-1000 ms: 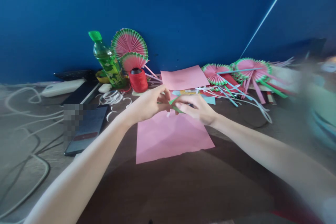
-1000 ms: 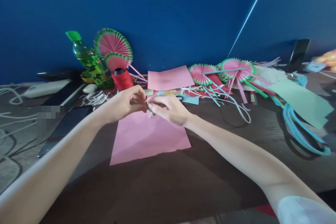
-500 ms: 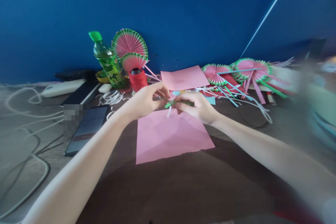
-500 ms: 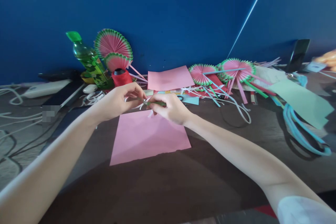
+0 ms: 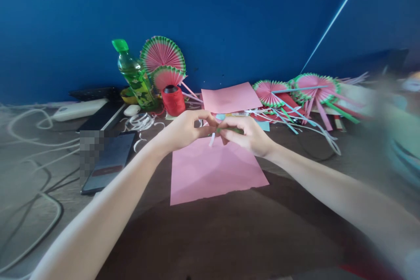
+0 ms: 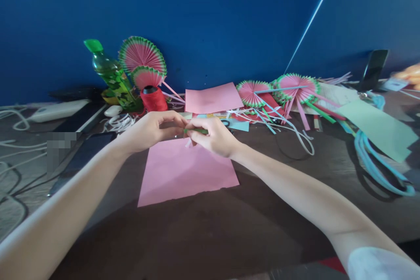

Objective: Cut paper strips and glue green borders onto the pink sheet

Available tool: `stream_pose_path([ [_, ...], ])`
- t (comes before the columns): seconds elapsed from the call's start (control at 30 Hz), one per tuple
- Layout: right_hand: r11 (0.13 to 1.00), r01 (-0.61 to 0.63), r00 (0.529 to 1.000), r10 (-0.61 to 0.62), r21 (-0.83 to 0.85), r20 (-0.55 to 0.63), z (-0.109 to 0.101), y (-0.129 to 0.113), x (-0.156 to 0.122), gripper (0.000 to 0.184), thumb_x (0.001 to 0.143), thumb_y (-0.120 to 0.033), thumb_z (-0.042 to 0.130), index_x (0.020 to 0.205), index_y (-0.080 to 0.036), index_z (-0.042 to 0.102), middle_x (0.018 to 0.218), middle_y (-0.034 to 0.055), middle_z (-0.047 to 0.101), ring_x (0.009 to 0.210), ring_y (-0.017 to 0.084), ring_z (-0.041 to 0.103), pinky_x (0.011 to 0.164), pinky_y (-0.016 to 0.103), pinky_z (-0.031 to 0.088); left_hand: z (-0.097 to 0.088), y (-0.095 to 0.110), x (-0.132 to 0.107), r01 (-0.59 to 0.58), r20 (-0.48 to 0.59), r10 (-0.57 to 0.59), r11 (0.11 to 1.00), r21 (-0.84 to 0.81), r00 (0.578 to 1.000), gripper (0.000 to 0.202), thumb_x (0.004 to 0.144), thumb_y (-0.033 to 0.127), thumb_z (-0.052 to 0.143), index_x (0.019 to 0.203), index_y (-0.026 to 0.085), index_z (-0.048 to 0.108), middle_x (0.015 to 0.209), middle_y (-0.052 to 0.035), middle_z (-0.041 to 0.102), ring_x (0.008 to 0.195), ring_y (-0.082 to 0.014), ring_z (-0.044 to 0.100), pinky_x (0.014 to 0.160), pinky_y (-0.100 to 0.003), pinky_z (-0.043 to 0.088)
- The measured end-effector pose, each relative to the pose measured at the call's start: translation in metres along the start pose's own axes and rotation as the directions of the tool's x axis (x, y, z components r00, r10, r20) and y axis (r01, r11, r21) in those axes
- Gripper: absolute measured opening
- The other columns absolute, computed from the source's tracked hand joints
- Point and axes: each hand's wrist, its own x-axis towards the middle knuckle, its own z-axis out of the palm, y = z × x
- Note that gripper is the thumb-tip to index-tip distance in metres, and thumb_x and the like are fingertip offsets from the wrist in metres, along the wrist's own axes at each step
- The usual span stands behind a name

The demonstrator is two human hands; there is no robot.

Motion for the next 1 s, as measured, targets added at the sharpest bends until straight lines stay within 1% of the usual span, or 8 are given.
stream_pose_path([
  [0.17,1.000,-0.002,1.000,0.002,-0.013,0.000,0.000,0.002,0.000,0.015,0.081,-0.017,0.050,0.074,-0.013,0.063,0.062,0.0006,0.062,0.063,0.011,0.056,0.059,0.024,0.041,0.003,-0.006,0.001,-0.020,-0.016,0.020,0.999,-0.034,1.000,0.019,0.076,0.035,0.060,0.075,0.017,0.061,0.097,-0.0030,0.066,0.089,-0.0158,0.061,0.086,-0.033,0.044],
  [0.37,1.000,-0.030,1.000,0.030,0.010,-0.003,0.002,0.004,0.000,0.014,0.080,-0.018,0.050,0.070,-0.014,0.060,0.061,0.0006,0.062,0.061,0.011,0.056,0.058,0.024,0.041,0.005,-0.001,0.000,-0.006,-0.043,0.009,0.998,0.067,0.999,0.022,0.075,0.039,0.060,0.075,0.017,0.061,0.098,-0.0040,0.066,0.089,-0.0176,0.060,0.083,-0.032,0.045],
  [0.53,0.999,-0.027,0.999,0.028,0.019,-0.022,0.003,0.005,0.000,0.012,0.080,-0.017,0.050,0.072,-0.014,0.059,0.061,0.0000,0.062,0.060,0.010,0.055,0.058,0.024,0.041,0.009,0.003,-0.001,-0.009,-0.077,0.019,0.993,0.119,0.997,0.016,0.077,0.034,0.058,0.079,0.018,0.060,0.099,-0.0036,0.066,0.090,-0.0180,0.060,0.083,-0.032,0.045],
  [0.67,1.000,-0.022,0.999,0.023,0.016,-0.024,0.002,0.005,0.000,0.011,0.081,-0.018,0.051,0.073,-0.014,0.058,0.061,-0.0003,0.062,0.060,0.010,0.055,0.057,0.023,0.041,0.011,0.002,-0.001,-0.006,-0.114,0.024,0.989,0.150,0.993,0.010,0.077,0.027,0.055,0.077,0.018,0.060,0.099,-0.0033,0.066,0.093,-0.0186,0.059,0.084,-0.033,0.045],
  [0.8,1.000,-0.020,0.999,0.020,0.021,-0.025,0.001,0.005,0.000,0.013,0.081,-0.018,0.050,0.072,-0.014,0.058,0.061,0.0000,0.062,0.059,0.009,0.054,0.057,0.023,0.041,0.013,0.000,-0.001,-0.017,-0.134,0.037,0.989,0.150,0.990,0.007,0.077,0.024,0.055,0.077,0.018,0.060,0.100,-0.0036,0.065,0.095,-0.0192,0.058,0.086,-0.034,0.044],
  [0.9,0.999,-0.017,1.000,0.018,0.030,-0.021,0.001,0.005,0.000,0.013,0.081,-0.019,0.050,0.073,-0.014,0.059,0.061,0.0000,0.061,0.059,0.010,0.054,0.057,0.023,0.041,0.013,0.001,0.000,-0.014,-0.134,0.034,0.989,0.144,0.990,0.008,0.077,0.023,0.054,0.078,0.018,0.060,0.098,-0.0038,0.066,0.093,-0.0186,0.059,0.085,-0.033,0.044],
  [1.0,0.999,-0.018,1.000,0.019,0.031,-0.023,0.000,0.005,0.001,0.013,0.081,-0.020,0.050,0.075,-0.014,0.061,0.060,-0.0002,0.060,0.059,0.010,0.055,0.058,0.024,0.042,0.009,0.001,0.001,0.012,-0.131,0.005,0.991,0.132,0.991,0.010,0.077,0.024,0.054,0.078,0.017,0.061,0.095,-0.0040,0.066,0.087,-0.0171,0.060,0.080,-0.031,0.045],
])
